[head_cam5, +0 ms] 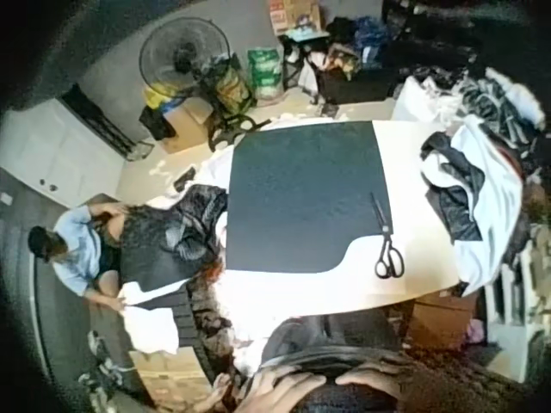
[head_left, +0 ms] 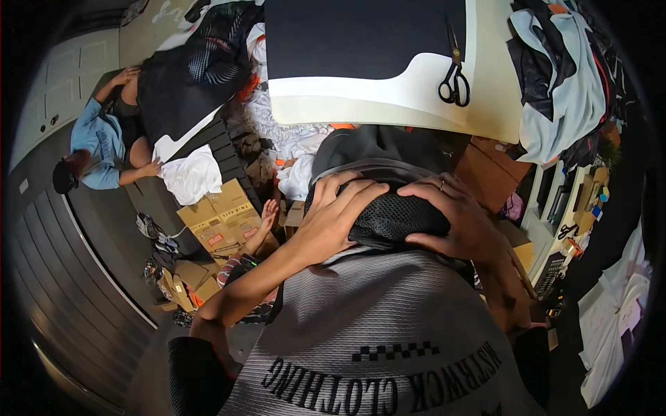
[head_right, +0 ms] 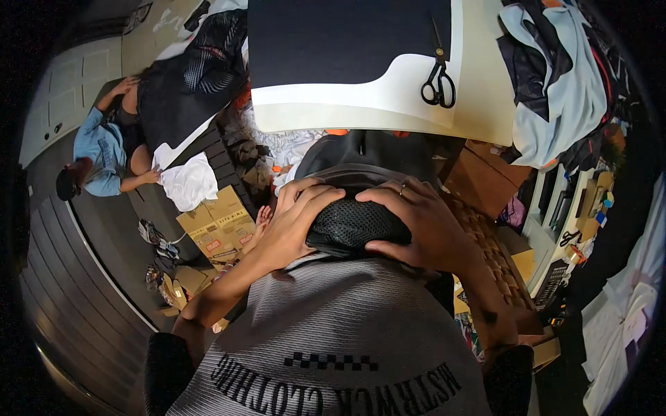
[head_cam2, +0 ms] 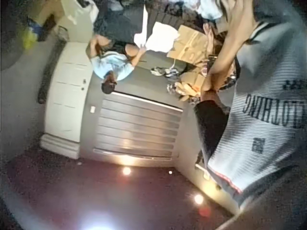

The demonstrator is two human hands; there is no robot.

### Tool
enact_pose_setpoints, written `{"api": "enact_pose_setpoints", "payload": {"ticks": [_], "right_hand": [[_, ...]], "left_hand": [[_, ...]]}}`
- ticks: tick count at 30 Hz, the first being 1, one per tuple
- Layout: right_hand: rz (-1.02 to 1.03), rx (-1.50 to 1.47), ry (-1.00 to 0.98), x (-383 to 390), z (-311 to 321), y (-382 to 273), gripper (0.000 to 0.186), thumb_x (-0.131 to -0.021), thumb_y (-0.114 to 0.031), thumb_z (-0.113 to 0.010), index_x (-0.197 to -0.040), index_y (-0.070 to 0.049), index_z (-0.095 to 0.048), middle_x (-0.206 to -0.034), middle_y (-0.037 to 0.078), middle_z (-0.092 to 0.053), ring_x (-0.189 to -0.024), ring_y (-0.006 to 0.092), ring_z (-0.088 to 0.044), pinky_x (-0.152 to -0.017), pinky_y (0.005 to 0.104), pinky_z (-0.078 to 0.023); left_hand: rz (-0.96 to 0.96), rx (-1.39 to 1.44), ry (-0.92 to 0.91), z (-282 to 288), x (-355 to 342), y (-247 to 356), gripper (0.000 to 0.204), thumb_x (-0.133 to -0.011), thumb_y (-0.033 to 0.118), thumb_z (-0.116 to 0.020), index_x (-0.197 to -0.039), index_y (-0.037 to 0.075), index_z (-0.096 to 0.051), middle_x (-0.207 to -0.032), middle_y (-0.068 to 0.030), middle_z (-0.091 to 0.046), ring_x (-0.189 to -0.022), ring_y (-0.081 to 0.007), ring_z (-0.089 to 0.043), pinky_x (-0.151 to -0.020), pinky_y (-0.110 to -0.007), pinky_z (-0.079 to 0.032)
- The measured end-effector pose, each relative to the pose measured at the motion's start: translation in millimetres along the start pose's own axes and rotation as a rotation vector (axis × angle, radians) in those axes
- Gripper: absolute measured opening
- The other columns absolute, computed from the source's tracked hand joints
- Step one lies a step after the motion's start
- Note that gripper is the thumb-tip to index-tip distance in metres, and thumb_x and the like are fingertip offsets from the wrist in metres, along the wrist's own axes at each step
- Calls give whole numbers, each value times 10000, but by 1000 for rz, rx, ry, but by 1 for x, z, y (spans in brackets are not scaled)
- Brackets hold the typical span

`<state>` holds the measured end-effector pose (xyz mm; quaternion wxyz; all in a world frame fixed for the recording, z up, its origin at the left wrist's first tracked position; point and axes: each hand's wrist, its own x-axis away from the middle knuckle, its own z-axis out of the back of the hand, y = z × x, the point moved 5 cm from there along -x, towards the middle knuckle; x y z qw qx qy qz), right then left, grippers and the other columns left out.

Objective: Using scissors to cut fabric and clothing pieces on a production table.

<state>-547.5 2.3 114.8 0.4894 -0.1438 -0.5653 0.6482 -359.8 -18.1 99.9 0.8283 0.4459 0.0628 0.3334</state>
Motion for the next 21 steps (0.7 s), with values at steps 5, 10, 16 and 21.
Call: {"api": "enact_pose_setpoints", "payload": {"ticks": [5, 10, 16, 21], "right_hand": [[-132, -313, 24, 9, 0, 39, 548, -749, -224, -709, -1237, -61, -518, -1233, 93, -563, -1107, 262, -527, -984, 377, -366], [-134, -687, 45, 15, -5, 79, 597, -759, -219, -705, -1291, -67, -481, -1284, 94, -519, -1141, 244, -483, -998, 362, -342], [-98, -765, 131, 30, -12, 80, 701, -723, -188, -744, -1339, -67, -432, -1338, 100, -459, -1196, 246, -425, -1017, 367, -320], [-102, -535, 191, 34, -8, 61, 792, -686, -218, -776, -1355, -34, -395, -1330, 128, -462, -1211, 264, -423, -1036, 388, -305]], "left_hand": [[88, -29, -57, -7, -25, 5, 657, -698, 331, -747, -1248, 49, -526, -1217, -96, -530, -1118, -311, -462, -962, -425, -340], [219, -44, -217, -15, -51, -13, 658, -711, 339, -756, -1238, 17, -529, -1186, -121, -539, -1057, -325, -504, -934, -428, -379], [302, 187, -346, -17, -64, -29, 635, -725, 327, -755, -1221, 1, -528, -1168, -137, -537, -1038, -329, -513, -933, -428, -390], [205, 160, -348, -13, -58, -19, 593, -733, 317, -736, -1196, 14, -521, -1190, -135, -518, -1117, -330, -467, -980, -447, -356]]}}
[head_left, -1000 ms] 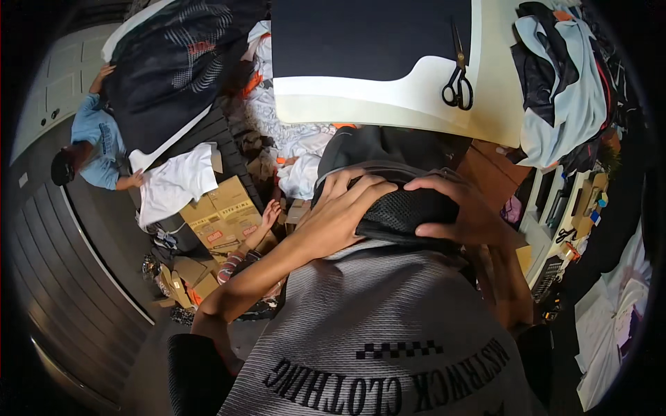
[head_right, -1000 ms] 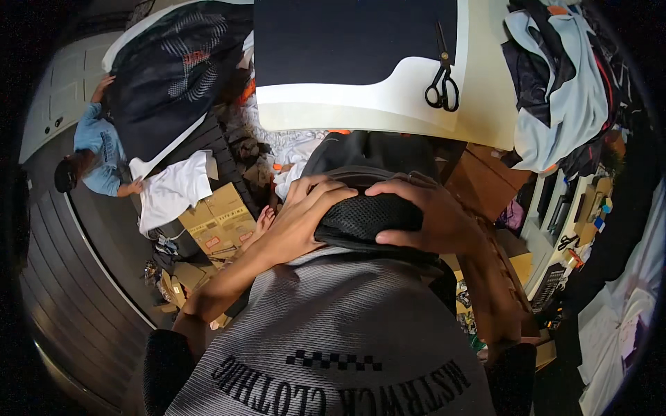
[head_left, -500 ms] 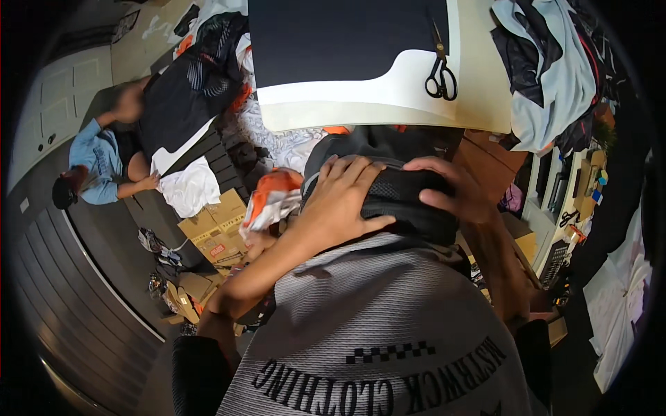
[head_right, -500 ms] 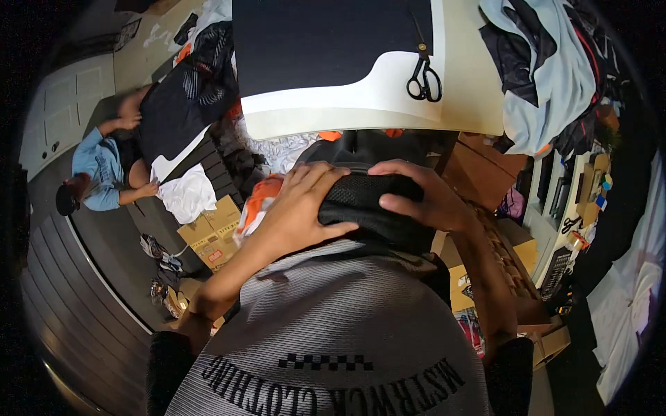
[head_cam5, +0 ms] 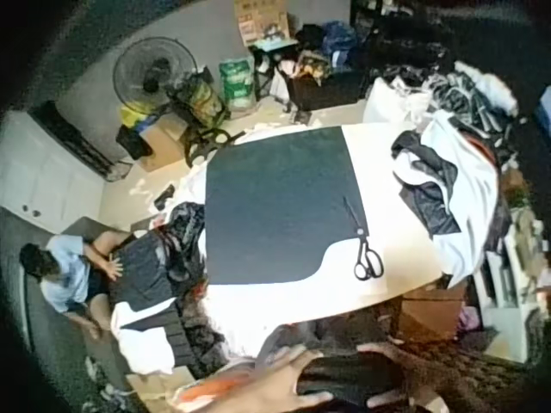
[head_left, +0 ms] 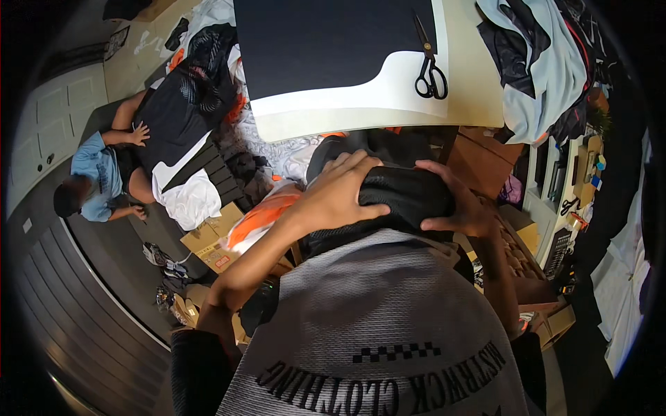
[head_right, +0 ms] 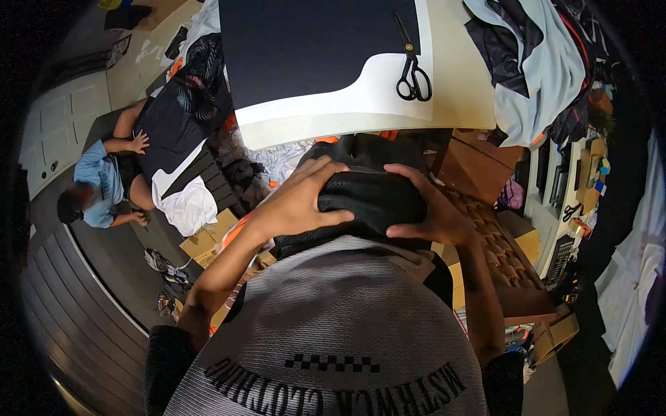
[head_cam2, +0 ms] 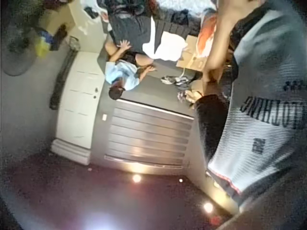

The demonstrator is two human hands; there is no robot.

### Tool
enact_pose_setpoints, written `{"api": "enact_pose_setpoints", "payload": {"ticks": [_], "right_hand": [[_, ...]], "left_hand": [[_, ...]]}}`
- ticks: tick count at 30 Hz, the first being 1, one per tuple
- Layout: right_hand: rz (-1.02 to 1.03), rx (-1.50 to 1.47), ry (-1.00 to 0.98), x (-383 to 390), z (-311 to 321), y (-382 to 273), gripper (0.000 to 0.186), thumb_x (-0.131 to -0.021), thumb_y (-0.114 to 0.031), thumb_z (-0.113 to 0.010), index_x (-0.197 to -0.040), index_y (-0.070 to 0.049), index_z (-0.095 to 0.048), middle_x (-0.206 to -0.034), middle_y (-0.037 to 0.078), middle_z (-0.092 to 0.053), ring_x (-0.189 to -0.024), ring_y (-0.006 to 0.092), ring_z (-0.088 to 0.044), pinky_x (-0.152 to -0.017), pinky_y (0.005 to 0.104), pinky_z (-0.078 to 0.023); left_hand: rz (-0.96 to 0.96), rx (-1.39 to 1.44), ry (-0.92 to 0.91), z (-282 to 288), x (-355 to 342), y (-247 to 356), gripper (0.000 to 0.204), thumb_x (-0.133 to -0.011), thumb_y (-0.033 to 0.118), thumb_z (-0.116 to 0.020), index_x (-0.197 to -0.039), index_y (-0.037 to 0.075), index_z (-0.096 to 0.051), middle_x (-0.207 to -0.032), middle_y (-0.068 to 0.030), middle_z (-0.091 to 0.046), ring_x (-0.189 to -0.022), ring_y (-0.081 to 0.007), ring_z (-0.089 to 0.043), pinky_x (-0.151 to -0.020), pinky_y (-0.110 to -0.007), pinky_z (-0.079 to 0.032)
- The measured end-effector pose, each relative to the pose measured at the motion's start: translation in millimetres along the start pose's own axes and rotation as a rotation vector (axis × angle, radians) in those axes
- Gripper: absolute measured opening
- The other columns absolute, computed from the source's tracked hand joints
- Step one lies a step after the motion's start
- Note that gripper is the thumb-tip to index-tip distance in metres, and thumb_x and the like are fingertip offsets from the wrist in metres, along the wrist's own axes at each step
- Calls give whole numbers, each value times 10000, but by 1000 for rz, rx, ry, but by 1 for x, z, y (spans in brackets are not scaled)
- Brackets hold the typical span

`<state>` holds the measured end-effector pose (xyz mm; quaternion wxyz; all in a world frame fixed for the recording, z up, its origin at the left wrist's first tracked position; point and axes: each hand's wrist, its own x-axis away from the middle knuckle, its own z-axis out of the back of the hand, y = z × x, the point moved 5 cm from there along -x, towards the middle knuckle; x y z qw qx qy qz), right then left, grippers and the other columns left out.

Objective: Using scissors to cut fabric and clothing pieces on a production table.

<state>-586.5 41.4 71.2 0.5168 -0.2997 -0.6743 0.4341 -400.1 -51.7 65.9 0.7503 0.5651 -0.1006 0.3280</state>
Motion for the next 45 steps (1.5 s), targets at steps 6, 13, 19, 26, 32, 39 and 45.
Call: {"api": "enact_pose_setpoints", "payload": {"ticks": [6, 13, 19, 26, 32, 39, 45], "right_hand": [[135, -33, 48, 15, -6, -30, 830, -671, -213, -786, -1359, 1, -373, -1284, 143, -504, -1181, 272, -457, -1039, 395, -306], [58, -592, 125, 5, 0, 0, 778, -643, -97, -794, -1318, 8, -422, -1237, 133, -540, -1133, 255, -490, -1017, 371, -323], [-109, -43, 3, 13, -15, -3, 735, -633, -88, -812, -1278, -3, -472, -1220, 134, -557, -1105, 242, -509, -983, 363, -352], [50, -30, -17, 20, -25, -10, 686, -649, -150, -821, -1247, -30, -509, -1189, 116, -581, -1022, 242, -546, -931, 349, -399], [-44, 61, 117, 16, -18, -16, 621, -669, -140, -786, -1213, 9, -526, -1184, 121, -593, -1025, 230, -553, -925, 333, -394], [-359, -139, 22, -13, -16, -2, 482, -773, -253, -713, -1147, 20, -577, -1089, 115, -641, -954, 211, -586, -878, 291, -418], [-563, -484, 99, -20, -16, 14, 472, -861, -380, -636, -1097, 27, -606, -1043, 130, -645, -906, 189, -586, -838, 280, -440]], "left_hand": [[-222, -79, 187, 4, 41, 15, 559, -709, 272, -719, -1171, 39, -508, -1220, -113, -490, -1178, -305, -416, -1029, -478, -310], [-411, -177, 308, 4, 58, 16, 532, -682, 225, -701, -1152, 65, -511, -1234, -88, -471, -1184, -286, -411, -1062, -493, -268], [-483, -184, 141, 7, 70, 13, 596, -684, 253, -708, -1216, 67, -512, -1256, -85, -479, -1220, -300, -402, -1076, -499, -261], [-506, 120, 103, 30, 88, 11, 758, -701, 343, -737, -1349, 80, -443, -1349, -134, -433, -1264, -315, -401, -1073, -477, -278], [-153, 121, 19, 11, 64, -17, 961, -723, 509, -736, -1449, 46, -308, -1400, -219, -368, -1280, -360, -389, -1078, -497, -275], [-55, 229, 9, 9, 54, -36, 1052, -733, 510, -735, -1488, 32, -180, -1482, -229, -274, -1323, -392, -339, -1083, -489, -273], [67, 223, -77, 9, 53, -37, 990, -790, 456, -707, -1489, 21, -158, -1513, -225, -230, -1343, -374, -323, -1083, -447, -285]]}}
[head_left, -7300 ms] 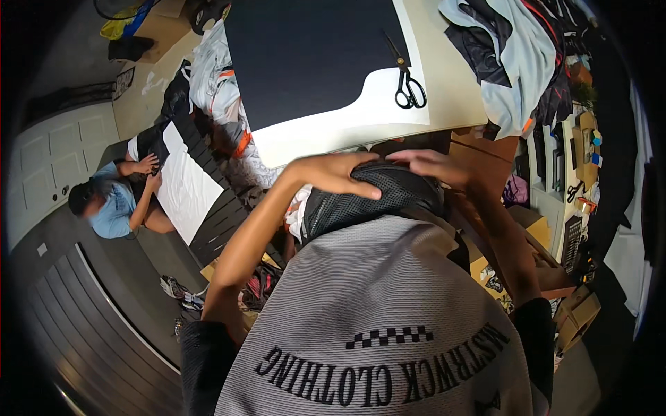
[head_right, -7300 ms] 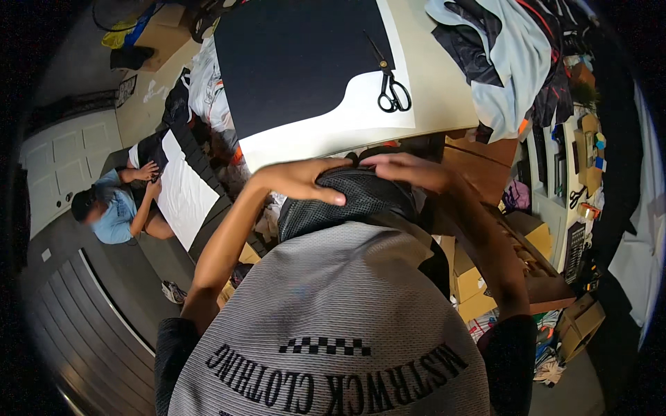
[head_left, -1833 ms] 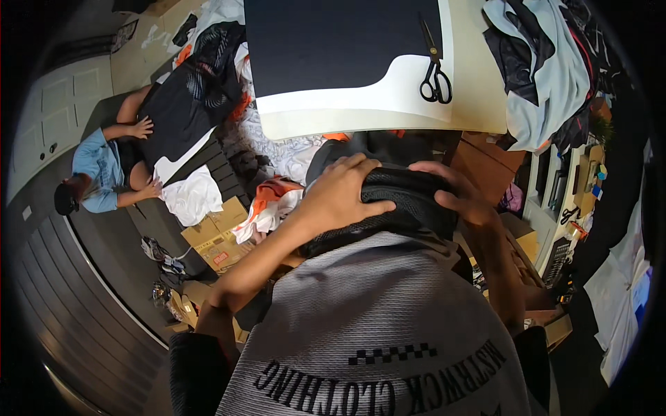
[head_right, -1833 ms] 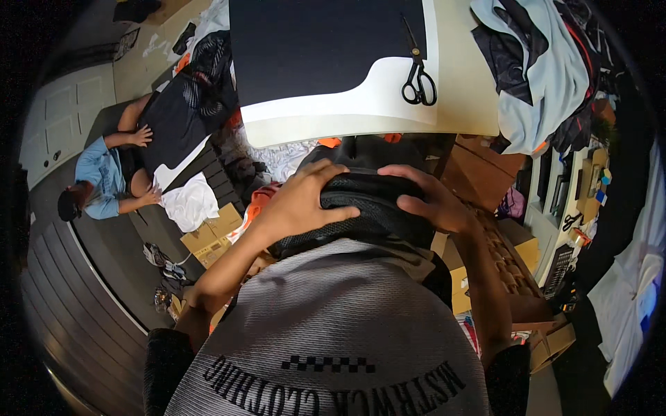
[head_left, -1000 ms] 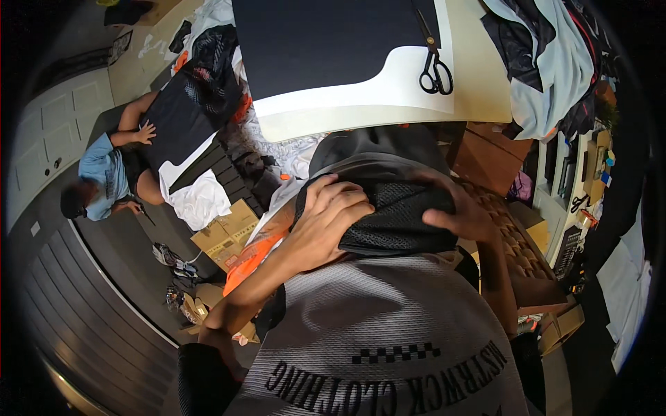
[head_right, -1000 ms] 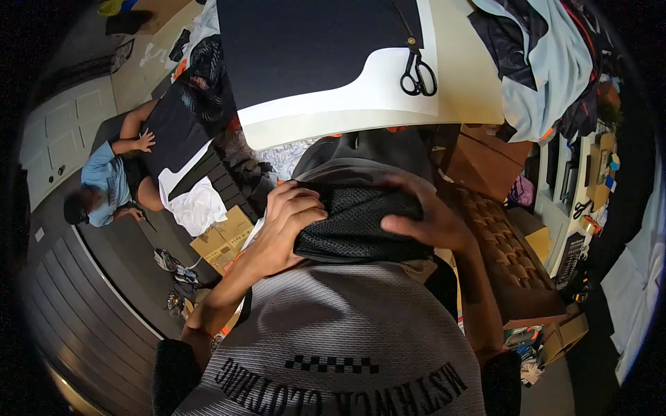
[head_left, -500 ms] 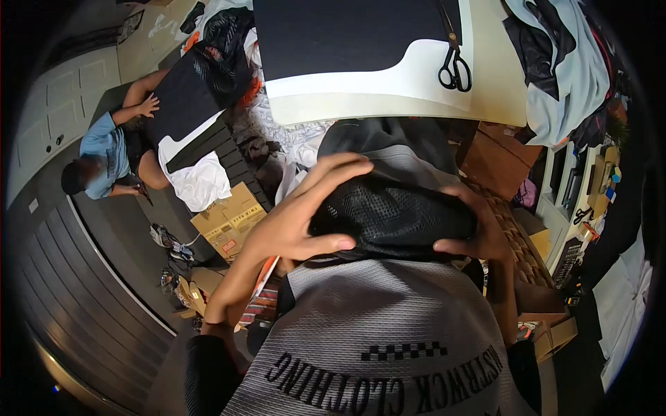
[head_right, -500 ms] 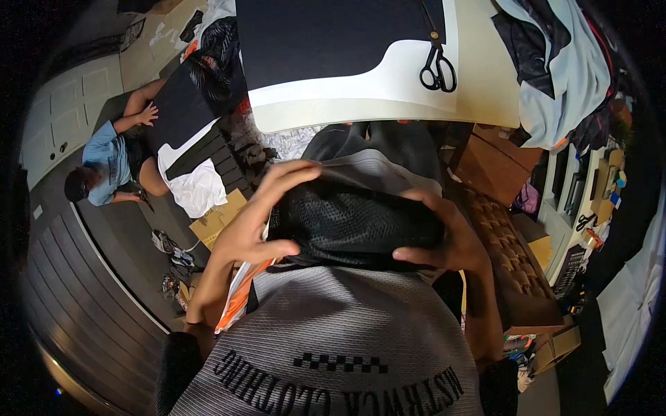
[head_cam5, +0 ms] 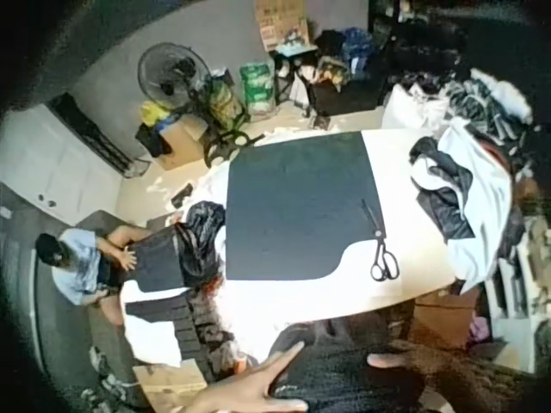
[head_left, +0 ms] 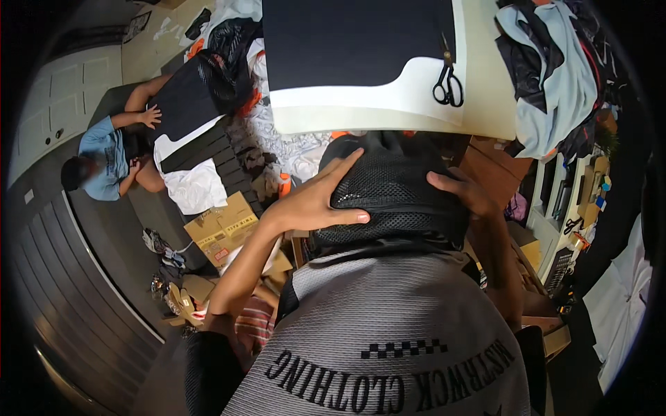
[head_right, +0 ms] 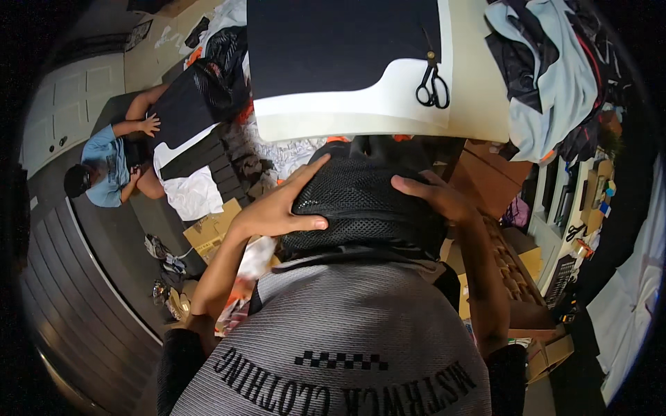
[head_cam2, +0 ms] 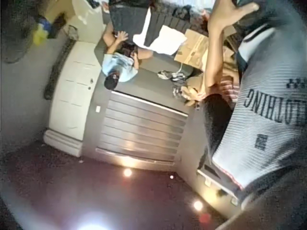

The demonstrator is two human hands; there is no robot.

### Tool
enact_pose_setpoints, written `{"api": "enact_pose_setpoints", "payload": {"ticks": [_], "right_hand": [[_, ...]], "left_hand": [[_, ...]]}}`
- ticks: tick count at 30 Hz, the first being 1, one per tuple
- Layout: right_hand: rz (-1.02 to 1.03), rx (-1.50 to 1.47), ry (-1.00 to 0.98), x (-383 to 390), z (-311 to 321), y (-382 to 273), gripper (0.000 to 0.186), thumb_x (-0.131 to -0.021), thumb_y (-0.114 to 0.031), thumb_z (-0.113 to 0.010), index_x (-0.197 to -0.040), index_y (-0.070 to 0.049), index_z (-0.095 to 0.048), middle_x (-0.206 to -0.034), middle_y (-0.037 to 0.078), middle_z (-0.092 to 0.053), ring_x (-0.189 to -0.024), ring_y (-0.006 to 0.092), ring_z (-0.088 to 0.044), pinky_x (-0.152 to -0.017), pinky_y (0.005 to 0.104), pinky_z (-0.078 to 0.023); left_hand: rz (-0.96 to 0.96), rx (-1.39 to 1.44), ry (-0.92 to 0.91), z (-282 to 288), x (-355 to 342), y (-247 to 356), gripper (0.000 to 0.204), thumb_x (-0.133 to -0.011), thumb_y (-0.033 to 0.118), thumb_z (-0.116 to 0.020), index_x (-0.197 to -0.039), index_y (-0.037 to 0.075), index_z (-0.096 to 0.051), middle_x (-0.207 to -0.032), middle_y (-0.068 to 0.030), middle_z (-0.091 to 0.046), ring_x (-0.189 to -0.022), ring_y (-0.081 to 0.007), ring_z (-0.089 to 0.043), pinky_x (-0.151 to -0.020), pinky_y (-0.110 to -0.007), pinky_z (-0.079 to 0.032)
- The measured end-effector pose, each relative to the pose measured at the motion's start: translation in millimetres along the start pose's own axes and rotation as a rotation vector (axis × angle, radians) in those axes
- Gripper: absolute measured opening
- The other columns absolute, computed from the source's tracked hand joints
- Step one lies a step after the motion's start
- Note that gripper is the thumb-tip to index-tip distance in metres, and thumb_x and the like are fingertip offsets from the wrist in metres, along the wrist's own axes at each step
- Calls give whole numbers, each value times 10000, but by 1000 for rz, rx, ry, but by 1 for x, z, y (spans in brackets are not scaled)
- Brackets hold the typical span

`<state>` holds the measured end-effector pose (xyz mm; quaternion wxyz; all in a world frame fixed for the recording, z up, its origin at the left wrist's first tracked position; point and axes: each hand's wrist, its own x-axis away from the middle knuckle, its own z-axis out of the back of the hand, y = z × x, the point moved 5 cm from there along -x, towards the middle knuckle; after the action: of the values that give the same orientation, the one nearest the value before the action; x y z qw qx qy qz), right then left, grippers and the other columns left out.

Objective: Using scissors to cut fabric and clothing pieces on a production table.

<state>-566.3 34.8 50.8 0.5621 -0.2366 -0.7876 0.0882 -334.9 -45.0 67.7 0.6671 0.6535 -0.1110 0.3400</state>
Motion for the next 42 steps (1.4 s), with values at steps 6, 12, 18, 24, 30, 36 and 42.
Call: {"api": "enact_pose_setpoints", "payload": {"ticks": [6, 12, 18, 24, 30, 36, 42], "right_hand": [[58, 528, -12, -51, 45, -7, 409, -874, -359, -628, -1000, 30, -628, -1008, 123, -654, -840, 176, -585, -751, 281, -454], [371, 731, 426, -121, 104, -15, 258, -887, -229, -598, -1012, -3, -606, -899, 80, -648, -743, 181, -582, -702, 301, -462], [711, 923, 1035, -161, 134, -53, 268, -832, -190, -647, -1004, 8, -588, -875, 101, -607, -758, 234, -569, -700, 323, -464], [717, 787, 1131, -181, 146, -43, 308, -728, -98, -707, -982, 19, -578, -930, 130, -596, -821, 273, -574, -725, 334, -471], [732, 734, 1041, -174, 164, -50, 306, -687, -9, -698, -972, -18, -587, -731, 88, -603, -634, 242, -581, -631, 325, -487], [683, 717, 894, -180, 180, -52, 333, -680, -49, -730, -980, -30, -587, -672, 68, -596, -582, 230, -584, -602, 312, -494], [652, 743, 830, -183, 187, -49, 315, -690, -71, -725, -964, -33, -574, -676, 62, -596, -583, 217, -579, -596, 304, -481]], "left_hand": [[-1, 5, -17, 9, -17, -5, 885, -840, 427, -668, -1463, -14, -219, -1398, -232, -379, -1236, -367, -437, -1021, -396, -359], [47, -43, -64, 16, -22, -15, 695, -876, 299, -631, -1444, 38, -327, -1401, -195, -420, -1209, -308, -472, -1001, -370, -380], [-70, 122, 219, 52, -12, -27, 556, -906, 211, -588, -1403, 51, -397, -1302, -147, -502, -1103, -246, -524, -936, -340, -420], [64, 83, 451, 65, 10, -60, 420, -928, 130, -542, -1335, 52, -472, -1228, -92, -555, -1009, -191, -548, -880, -304, -438], [-43, 124, 447, 42, -8, -38, 416, -924, 140, -555, -1324, 50, -484, -1217, -91, -560, -1007, -183, -550, -878, -291, -437], [-671, 216, 528, 94, 28, 121, 571, -851, 357, -617, -1272, -13, -509, -1233, -139, -534, -1066, -237, -542, -911, -327, -444], [-1454, -703, 988, 68, 209, 300, 564, -819, 305, -607, -1235, -60, -501, -1128, -171, -577, -1020, -292, -570, -899, -382, -463]]}}
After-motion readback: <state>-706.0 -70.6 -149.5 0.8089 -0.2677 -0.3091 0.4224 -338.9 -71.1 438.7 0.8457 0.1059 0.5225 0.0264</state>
